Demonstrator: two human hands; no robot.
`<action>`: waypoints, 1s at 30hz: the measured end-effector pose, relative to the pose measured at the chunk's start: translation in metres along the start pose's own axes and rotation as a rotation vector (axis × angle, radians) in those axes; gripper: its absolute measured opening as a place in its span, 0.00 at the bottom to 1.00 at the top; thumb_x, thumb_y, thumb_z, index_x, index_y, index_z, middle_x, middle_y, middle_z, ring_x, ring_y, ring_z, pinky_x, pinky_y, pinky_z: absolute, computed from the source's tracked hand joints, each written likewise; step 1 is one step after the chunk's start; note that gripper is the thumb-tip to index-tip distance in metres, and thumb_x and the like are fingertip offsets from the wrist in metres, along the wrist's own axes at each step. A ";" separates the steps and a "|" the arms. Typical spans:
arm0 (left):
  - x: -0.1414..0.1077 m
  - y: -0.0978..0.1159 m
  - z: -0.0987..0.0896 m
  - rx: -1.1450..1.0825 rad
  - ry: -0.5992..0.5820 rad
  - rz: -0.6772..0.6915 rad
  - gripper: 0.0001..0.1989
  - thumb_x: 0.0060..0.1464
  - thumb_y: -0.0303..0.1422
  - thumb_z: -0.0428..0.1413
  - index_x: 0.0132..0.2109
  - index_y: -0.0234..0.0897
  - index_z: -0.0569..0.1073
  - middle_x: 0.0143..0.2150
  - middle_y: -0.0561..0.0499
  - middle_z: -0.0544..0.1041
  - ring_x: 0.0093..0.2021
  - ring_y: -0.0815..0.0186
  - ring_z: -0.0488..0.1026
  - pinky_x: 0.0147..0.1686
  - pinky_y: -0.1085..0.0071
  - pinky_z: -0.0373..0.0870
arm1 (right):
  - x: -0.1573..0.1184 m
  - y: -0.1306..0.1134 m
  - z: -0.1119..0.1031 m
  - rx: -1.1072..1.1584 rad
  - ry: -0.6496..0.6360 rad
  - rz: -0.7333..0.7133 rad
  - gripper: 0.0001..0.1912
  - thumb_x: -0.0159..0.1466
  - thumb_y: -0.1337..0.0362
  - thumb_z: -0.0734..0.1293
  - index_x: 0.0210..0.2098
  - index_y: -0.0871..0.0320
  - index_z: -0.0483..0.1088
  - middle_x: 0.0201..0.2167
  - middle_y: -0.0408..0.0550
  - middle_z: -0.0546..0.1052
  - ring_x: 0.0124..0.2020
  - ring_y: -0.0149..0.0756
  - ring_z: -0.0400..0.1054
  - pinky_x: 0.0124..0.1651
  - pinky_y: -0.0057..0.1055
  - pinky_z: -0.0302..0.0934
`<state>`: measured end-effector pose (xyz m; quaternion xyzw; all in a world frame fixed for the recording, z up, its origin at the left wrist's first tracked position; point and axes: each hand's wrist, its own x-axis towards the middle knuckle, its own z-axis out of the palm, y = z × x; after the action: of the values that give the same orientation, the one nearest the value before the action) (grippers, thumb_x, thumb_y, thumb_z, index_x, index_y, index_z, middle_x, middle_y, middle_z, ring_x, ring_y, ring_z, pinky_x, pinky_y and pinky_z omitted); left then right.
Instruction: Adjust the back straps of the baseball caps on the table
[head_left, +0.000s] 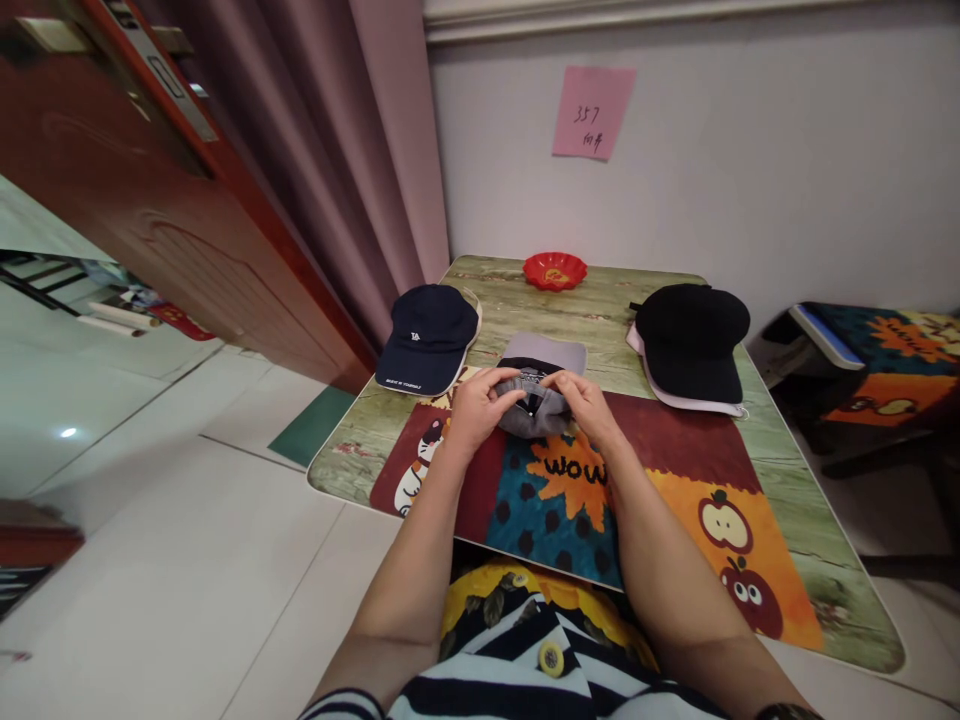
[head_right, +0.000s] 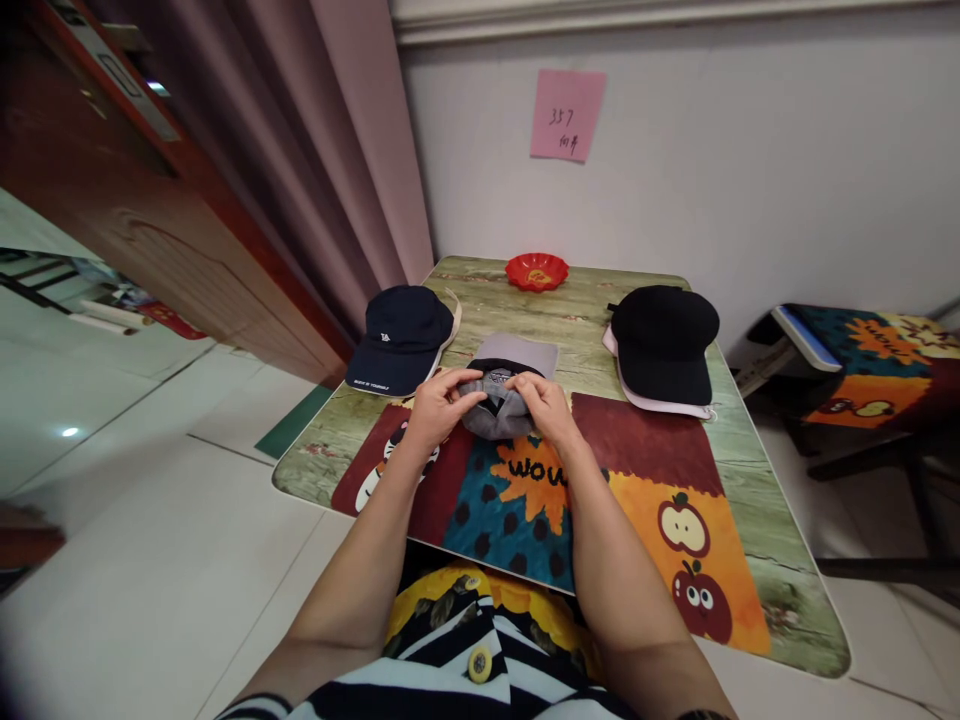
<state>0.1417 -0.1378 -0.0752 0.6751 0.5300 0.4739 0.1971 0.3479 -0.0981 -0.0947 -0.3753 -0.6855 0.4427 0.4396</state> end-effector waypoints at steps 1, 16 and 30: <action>0.000 -0.001 -0.002 0.000 0.001 -0.015 0.17 0.53 0.37 0.65 0.50 0.39 0.80 0.38 0.51 0.78 0.24 0.74 0.64 0.29 0.74 0.65 | 0.000 0.000 -0.003 -0.007 -0.014 0.009 0.23 0.69 0.45 0.61 0.37 0.56 0.77 0.36 0.47 0.79 0.38 0.38 0.72 0.44 0.32 0.63; 0.006 -0.008 -0.022 0.043 -0.291 -0.146 0.12 0.53 0.42 0.62 0.32 0.37 0.74 0.27 0.57 0.70 0.27 0.70 0.63 0.27 0.74 0.58 | 0.000 0.001 -0.025 -0.239 -0.045 -0.013 0.22 0.68 0.46 0.62 0.27 0.56 0.69 0.22 0.42 0.67 0.25 0.33 0.59 0.28 0.29 0.53; 0.021 -0.022 -0.036 0.121 -0.107 -0.020 0.11 0.62 0.38 0.55 0.46 0.37 0.76 0.53 0.45 0.76 0.42 0.65 0.75 0.44 0.69 0.72 | -0.004 0.005 -0.054 -0.296 0.286 -0.056 0.16 0.70 0.56 0.62 0.49 0.54 0.76 0.46 0.52 0.81 0.47 0.45 0.75 0.51 0.40 0.66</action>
<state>0.0990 -0.1191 -0.0657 0.7046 0.5532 0.4022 0.1888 0.4002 -0.0849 -0.0880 -0.4756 -0.6838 0.2669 0.4848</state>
